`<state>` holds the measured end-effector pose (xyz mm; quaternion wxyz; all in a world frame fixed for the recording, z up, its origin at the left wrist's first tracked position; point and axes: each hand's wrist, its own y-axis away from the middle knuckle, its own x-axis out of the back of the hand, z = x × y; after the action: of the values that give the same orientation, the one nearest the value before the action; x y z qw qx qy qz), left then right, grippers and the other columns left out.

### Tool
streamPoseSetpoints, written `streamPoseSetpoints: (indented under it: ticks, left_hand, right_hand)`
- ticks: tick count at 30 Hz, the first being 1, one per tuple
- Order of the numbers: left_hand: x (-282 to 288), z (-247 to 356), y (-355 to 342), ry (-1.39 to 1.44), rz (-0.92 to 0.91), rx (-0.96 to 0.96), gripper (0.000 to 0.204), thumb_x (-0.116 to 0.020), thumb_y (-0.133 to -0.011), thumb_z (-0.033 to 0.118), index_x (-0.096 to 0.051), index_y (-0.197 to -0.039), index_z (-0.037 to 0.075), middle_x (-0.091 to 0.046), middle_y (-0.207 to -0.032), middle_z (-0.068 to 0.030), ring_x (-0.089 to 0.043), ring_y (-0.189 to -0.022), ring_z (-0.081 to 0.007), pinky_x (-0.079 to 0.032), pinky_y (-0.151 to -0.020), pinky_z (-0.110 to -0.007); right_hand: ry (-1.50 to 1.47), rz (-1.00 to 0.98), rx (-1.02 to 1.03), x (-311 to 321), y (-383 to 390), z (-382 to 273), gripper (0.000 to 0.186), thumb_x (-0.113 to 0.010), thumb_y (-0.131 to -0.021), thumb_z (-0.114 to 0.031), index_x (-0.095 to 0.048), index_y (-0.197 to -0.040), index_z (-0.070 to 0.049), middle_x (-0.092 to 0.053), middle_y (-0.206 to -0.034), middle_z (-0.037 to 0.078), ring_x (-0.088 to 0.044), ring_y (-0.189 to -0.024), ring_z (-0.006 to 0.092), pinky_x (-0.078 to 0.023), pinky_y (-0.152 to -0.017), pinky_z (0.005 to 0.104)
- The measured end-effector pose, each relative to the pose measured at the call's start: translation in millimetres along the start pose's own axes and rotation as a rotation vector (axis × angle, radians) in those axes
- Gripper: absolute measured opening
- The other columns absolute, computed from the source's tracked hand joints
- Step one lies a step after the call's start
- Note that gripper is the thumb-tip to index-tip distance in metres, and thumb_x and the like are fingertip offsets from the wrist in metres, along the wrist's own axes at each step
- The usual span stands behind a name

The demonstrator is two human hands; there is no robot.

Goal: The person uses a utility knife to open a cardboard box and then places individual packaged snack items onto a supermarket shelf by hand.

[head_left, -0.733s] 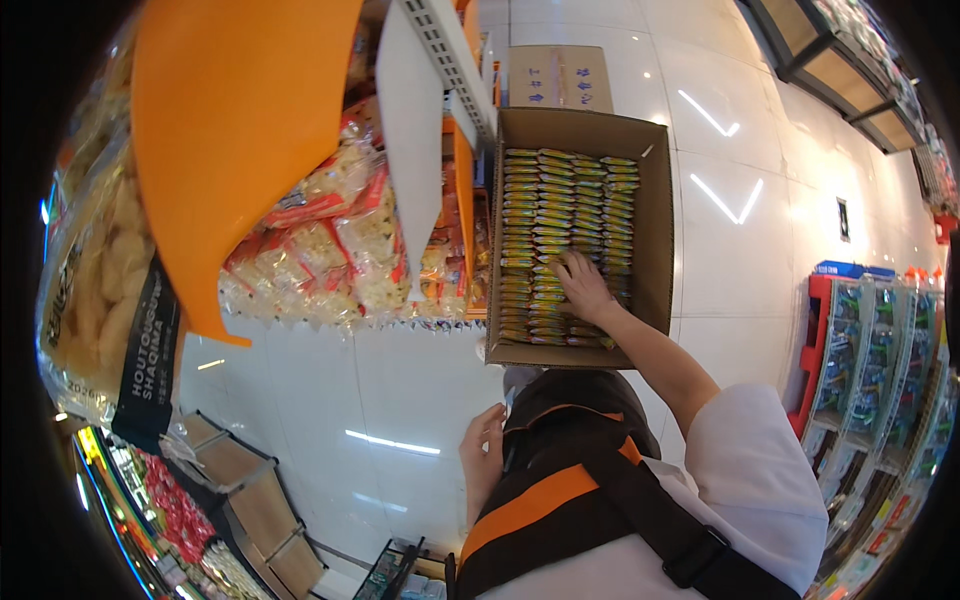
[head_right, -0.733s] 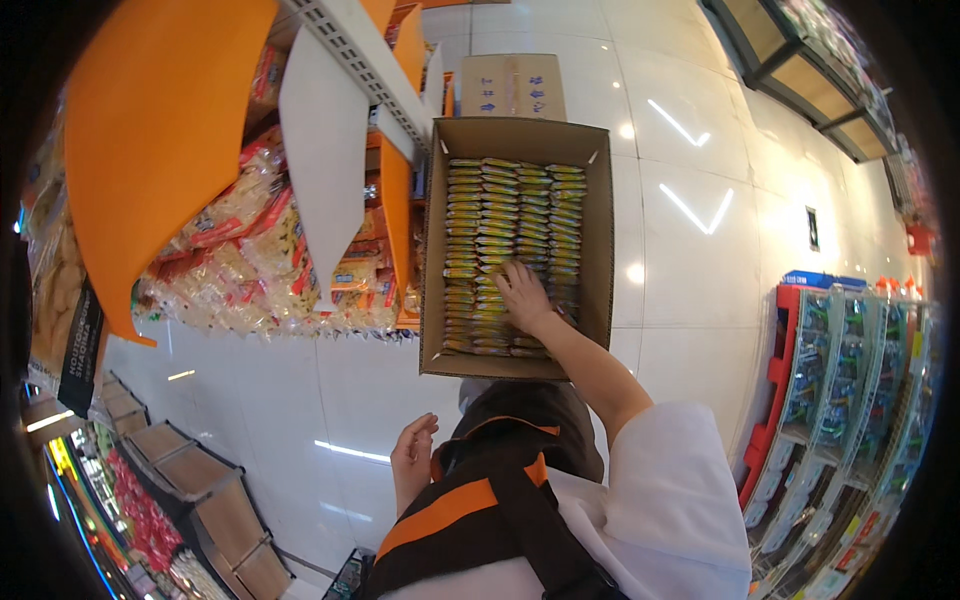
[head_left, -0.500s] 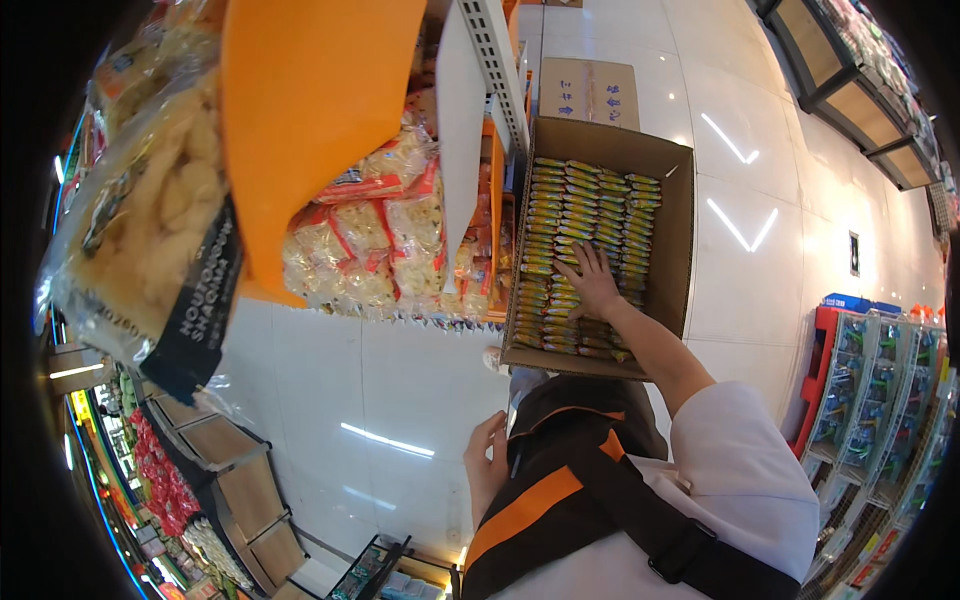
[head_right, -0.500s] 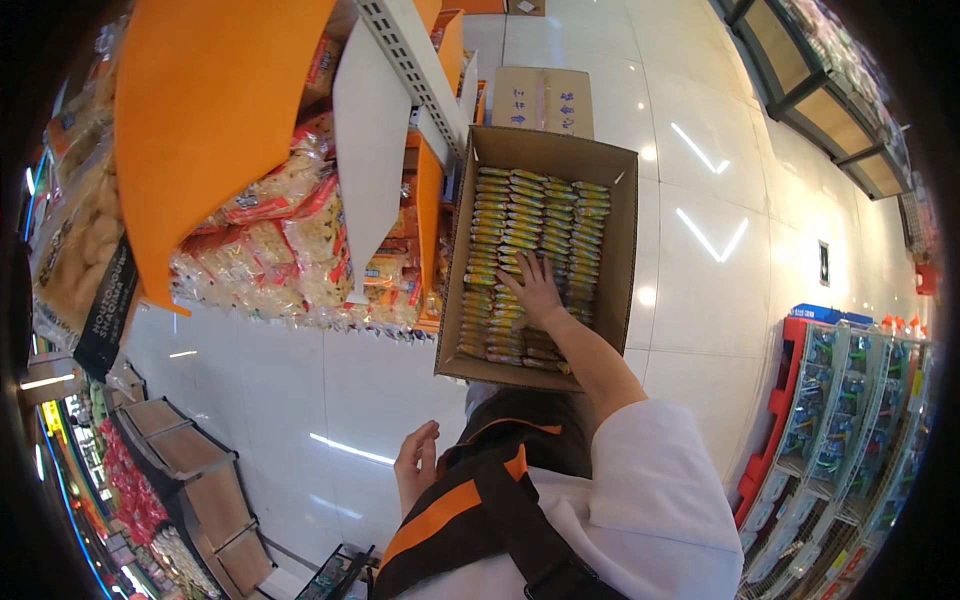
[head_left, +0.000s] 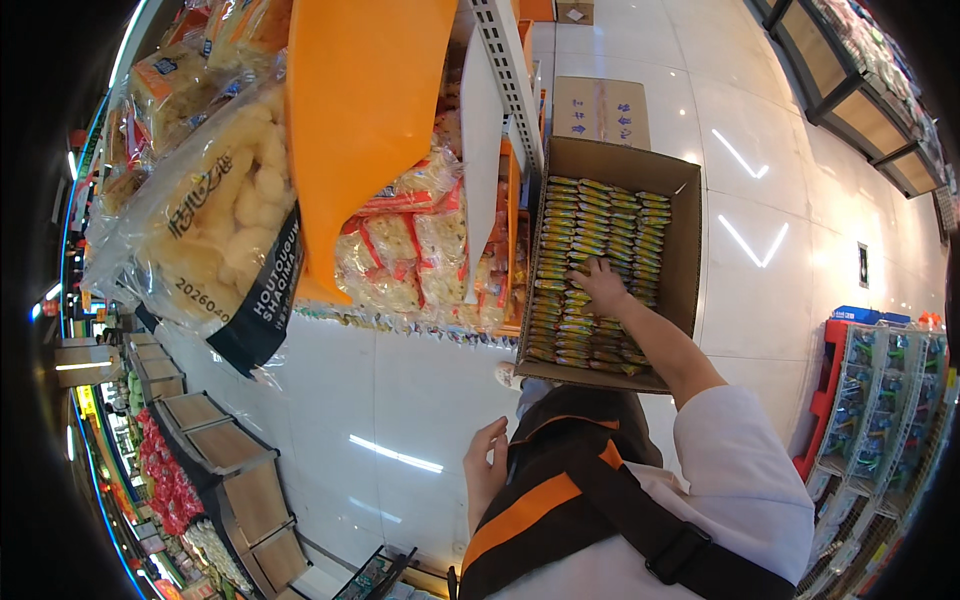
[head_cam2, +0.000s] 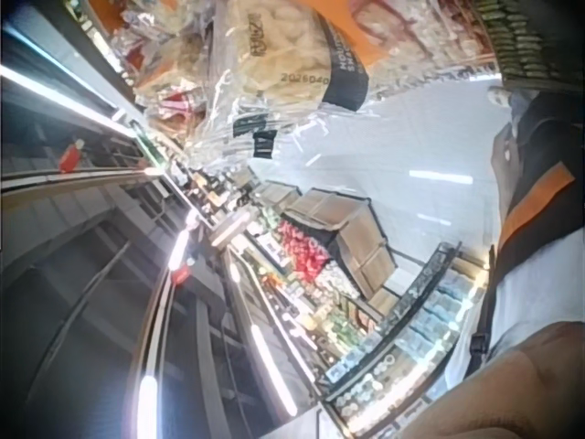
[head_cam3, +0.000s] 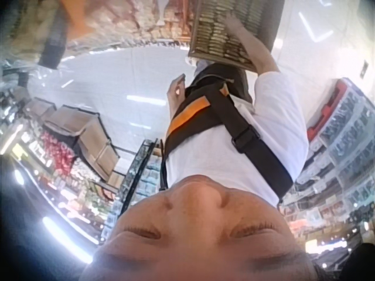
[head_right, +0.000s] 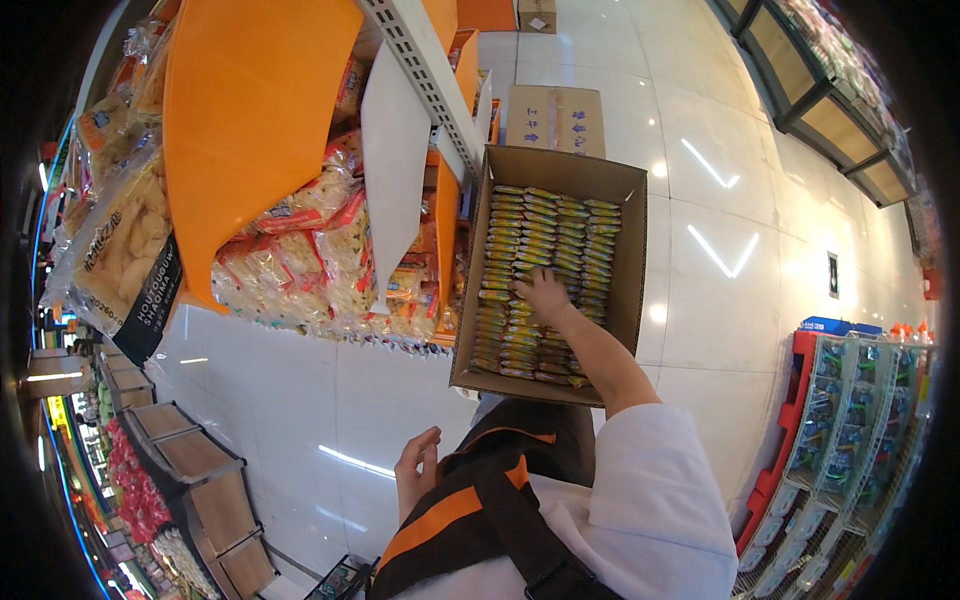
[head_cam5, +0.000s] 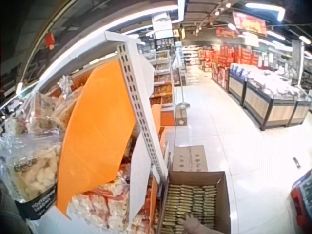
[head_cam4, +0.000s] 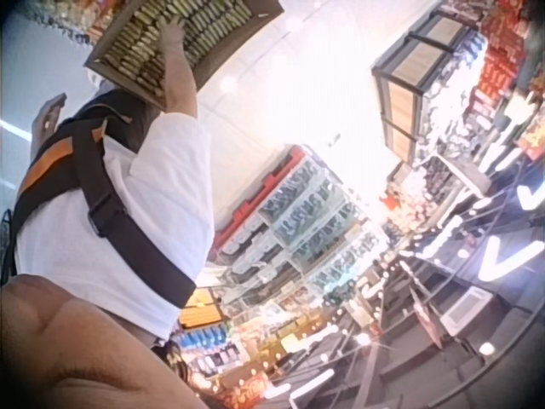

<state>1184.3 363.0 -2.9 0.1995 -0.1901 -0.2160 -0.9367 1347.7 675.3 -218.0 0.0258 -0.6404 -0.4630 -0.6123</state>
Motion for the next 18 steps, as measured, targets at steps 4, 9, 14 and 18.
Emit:
streamPoseSetpoints:
  ticks: [4, 9, 14, 18]
  left_hand:
    - [-0.3, -2.1, 0.0, -0.01, -0.001, -0.003, 0.024, -0.052, -0.094, 0.004, -0.06, -0.116, 0.001, -0.064, -0.109, -0.0145, -0.064, -0.099, -0.0241, -0.052, -0.082, -0.032]
    - [-2.7, 5.0, -0.6, -0.008, -0.019, 0.015, 0.024, -0.052, -0.094, 0.004, -0.061, -0.116, 0.001, -0.064, -0.107, -0.0146, -0.064, -0.099, -0.0245, -0.052, -0.083, -0.032]
    - [1.6, 5.0, 2.5, -0.034, -0.002, 0.005, 0.024, -0.052, -0.093, 0.004, -0.061, -0.116, 0.001, -0.064, -0.107, -0.0152, -0.064, -0.098, -0.0255, -0.052, -0.083, -0.033]
    - [7.6, 3.8, 9.9, -0.065, 0.049, 0.03, 0.024, -0.052, -0.093, 0.003, -0.06, -0.116, 0.001, -0.064, -0.107, -0.0154, -0.064, -0.098, -0.0258, -0.052, -0.083, -0.033]
  right_hand:
    - [0.094, -0.096, -0.027, -7.9, -9.3, -7.4, 0.104, -0.08, -0.072, -0.044, -0.012, -0.15, -0.032, -0.02, -0.147, 0.027, -0.032, -0.128, 0.0512, -0.051, -0.089, 0.052]
    - [0.19, -0.14, 0.006, -9.4, -11.8, -5.6, 0.111, -0.079, -0.07, -0.05, -0.006, -0.151, -0.031, -0.016, -0.149, 0.028, -0.034, -0.127, 0.052, -0.054, -0.087, 0.0476]
    - [0.282, -0.172, 0.005, -0.8, -5.6, -18.2, 0.117, -0.079, -0.067, -0.054, -0.004, -0.152, -0.026, -0.018, -0.149, 0.028, -0.036, -0.127, 0.0496, -0.056, -0.086, 0.0445]
    - [0.276, -0.183, -0.034, -2.3, -4.6, -13.5, 0.122, -0.081, -0.065, -0.054, 0.001, -0.151, -0.026, -0.014, -0.15, 0.027, -0.033, -0.13, 0.0486, -0.056, -0.085, 0.044]
